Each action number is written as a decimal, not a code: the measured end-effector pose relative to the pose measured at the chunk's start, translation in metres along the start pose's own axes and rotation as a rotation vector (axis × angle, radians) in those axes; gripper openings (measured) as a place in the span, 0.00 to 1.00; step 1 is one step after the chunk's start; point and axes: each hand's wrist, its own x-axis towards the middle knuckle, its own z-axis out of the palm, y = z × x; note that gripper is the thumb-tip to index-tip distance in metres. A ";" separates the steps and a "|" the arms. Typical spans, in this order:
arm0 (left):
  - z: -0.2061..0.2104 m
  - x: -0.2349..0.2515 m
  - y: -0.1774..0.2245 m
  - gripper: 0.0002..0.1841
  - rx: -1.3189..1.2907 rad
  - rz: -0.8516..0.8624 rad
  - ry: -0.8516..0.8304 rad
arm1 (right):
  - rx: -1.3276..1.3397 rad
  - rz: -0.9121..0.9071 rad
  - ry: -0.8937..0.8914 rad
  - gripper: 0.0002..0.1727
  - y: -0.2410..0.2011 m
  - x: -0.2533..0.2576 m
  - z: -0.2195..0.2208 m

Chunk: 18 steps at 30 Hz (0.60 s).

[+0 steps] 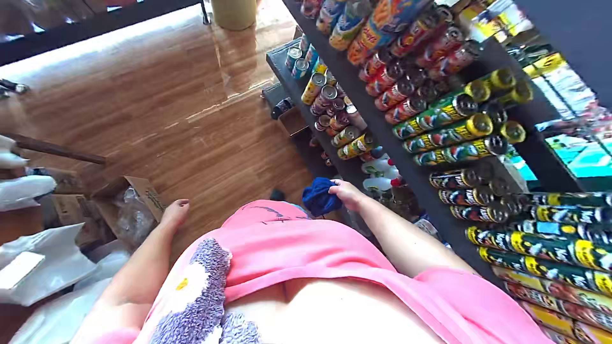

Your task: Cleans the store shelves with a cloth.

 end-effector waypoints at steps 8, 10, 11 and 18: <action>-0.019 0.036 0.106 0.20 0.306 0.142 -0.382 | 0.118 0.019 0.047 0.26 -0.100 0.119 0.004; -0.046 0.073 0.102 0.22 0.335 0.083 -0.345 | 0.049 0.007 0.051 0.25 -0.135 0.150 0.011; -0.061 0.096 0.100 0.23 0.363 0.047 -0.331 | 0.010 -0.024 0.061 0.26 -0.154 0.169 0.014; -0.114 0.227 0.159 0.23 0.228 -0.066 -0.164 | -0.081 -0.185 0.284 0.24 -0.302 0.291 0.019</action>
